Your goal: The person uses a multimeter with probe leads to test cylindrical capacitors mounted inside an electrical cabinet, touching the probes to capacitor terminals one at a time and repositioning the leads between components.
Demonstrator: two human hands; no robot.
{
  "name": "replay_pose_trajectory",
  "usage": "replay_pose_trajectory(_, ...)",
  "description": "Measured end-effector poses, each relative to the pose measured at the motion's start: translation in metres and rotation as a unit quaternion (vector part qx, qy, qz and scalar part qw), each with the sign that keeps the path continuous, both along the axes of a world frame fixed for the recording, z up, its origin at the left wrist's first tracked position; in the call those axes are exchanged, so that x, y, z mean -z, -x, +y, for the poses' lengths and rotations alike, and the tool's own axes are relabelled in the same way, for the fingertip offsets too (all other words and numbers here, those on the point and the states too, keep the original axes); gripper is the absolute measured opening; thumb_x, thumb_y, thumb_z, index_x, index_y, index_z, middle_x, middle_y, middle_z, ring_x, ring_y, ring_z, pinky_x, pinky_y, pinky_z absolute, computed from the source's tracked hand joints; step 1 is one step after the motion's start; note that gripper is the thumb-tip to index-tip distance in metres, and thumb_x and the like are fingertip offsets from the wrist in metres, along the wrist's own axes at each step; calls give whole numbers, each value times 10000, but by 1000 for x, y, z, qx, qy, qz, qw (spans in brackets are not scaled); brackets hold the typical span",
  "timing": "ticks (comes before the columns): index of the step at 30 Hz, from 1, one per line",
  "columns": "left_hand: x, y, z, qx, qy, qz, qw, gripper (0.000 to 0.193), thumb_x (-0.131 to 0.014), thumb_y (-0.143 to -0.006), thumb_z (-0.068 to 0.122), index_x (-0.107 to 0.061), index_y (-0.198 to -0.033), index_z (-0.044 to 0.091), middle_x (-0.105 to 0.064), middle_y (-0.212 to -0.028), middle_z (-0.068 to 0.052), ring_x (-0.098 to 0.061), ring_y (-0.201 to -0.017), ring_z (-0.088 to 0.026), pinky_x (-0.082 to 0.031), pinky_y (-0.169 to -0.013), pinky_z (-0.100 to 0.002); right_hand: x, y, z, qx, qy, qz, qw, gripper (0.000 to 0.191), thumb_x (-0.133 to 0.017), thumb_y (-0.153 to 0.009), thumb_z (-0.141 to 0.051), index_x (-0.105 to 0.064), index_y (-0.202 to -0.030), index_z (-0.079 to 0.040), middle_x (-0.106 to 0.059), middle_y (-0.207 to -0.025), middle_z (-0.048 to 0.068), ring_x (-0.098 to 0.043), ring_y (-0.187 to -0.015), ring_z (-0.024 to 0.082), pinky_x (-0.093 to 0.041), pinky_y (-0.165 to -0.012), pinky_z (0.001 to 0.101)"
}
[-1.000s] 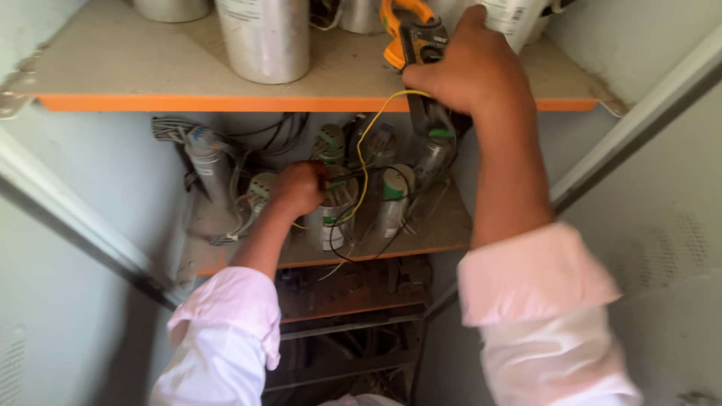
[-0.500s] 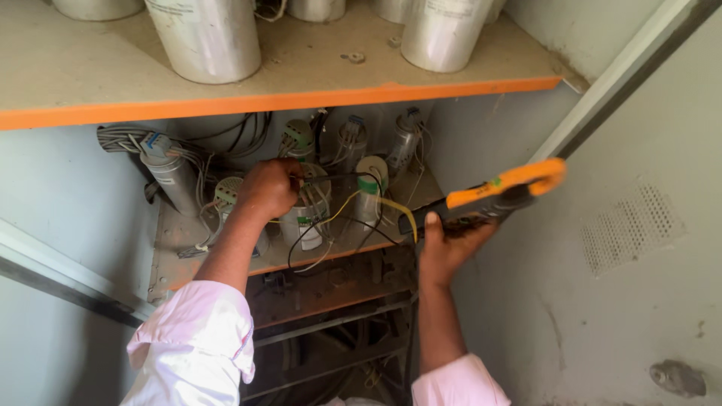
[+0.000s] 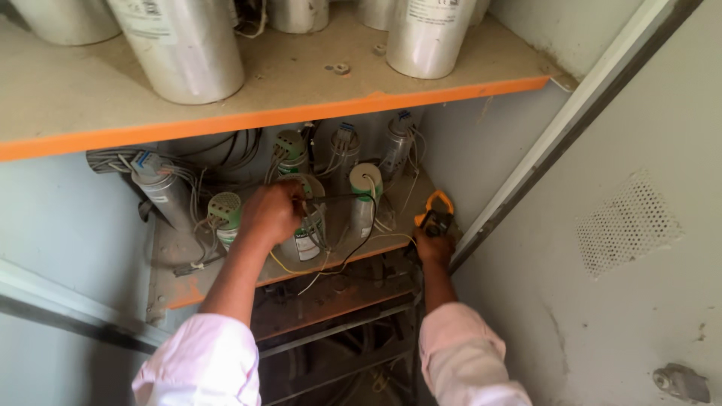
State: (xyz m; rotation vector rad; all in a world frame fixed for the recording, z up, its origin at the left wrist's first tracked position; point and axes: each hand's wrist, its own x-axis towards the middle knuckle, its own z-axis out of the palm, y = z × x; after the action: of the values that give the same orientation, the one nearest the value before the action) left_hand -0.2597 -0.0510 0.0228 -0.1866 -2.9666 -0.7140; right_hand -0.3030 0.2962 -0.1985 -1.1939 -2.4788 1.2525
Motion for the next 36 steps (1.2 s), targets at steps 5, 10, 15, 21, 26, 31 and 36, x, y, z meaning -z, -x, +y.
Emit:
replay_pose_trajectory(5,10,-8,-3,8,-38,28,999,163,-676,-898,165,-757,-1039,157,-765,-992,-146,-726,-888,-383,-562,-764,-514,-10,22,-12,8,-12,-53,999,1092,-857,-694,-542,-353,-1479,24,-481,-1427,295,-561,-1257,439,-504,-1008,526)
replay_pose_trajectory(10,20,-10,-6,17,-44,53,997,169,-675,-884,154,-761,-1030,149,-762,-971,-152,-726,-840,-382,-564,-737,-513,4,39,-19,-22,-22,10,999,904,-817,-773,-467,-427,-1438,5,-474,-1434,304,-569,-1230,473,-488,-1022,514)
replay_pose_trajectory(15,16,-7,-6,7,-12,41,999,163,-672,-901,168,-751,-1043,151,-760,-977,-141,-726,-858,-371,-562,-740,-520,26,47,-21,-64,-35,100,992,653,-766,-903,-426,-598,-1288,74,-642,-1353,324,-669,-1214,438,-552,-1037,456)
replay_pose_trajectory(21,27,-13,-3,-13,-64,19,998,193,-678,-886,178,-760,-1061,183,-761,-998,-127,-725,-890,-371,-562,-768,-517,1,32,-18,22,-184,366,912,351,-711,-907,-104,-599,-1204,45,-611,-1205,233,-639,-1007,396,-530,-859,461)
replay_pose_trajectory(26,38,-27,5,8,-102,110,989,199,-709,-844,140,-762,-1035,140,-749,-997,-161,-703,-871,-405,-558,-732,-517,-92,-17,-80,-192,-16,509,839,214,-682,-1017,-157,-625,-1150,1,-671,-1068,136,-665,-941,269,-565,-856,385)
replay_pose_trajectory(31,40,-34,2,-4,-141,66,988,163,-687,-872,119,-750,-1022,117,-763,-922,-133,-732,-811,-350,-562,-696,-474,-166,-62,-141,-471,-144,400,773,229,-737,-914,-179,-719,-1084,-27,-719,-1025,140,-702,-925,306,-560,-779,434)
replay_pose_trajectory(36,43,-35,-10,24,-204,94,974,122,-712,-853,118,-748,-962,79,-767,-898,-136,-749,-805,-325,-567,-678,-449,-173,-72,-166,-509,-176,342,770,198,-729,-927,-200,-736,-1087,-85,-710,-964,109,-689,-839,319,-540,-710,445)
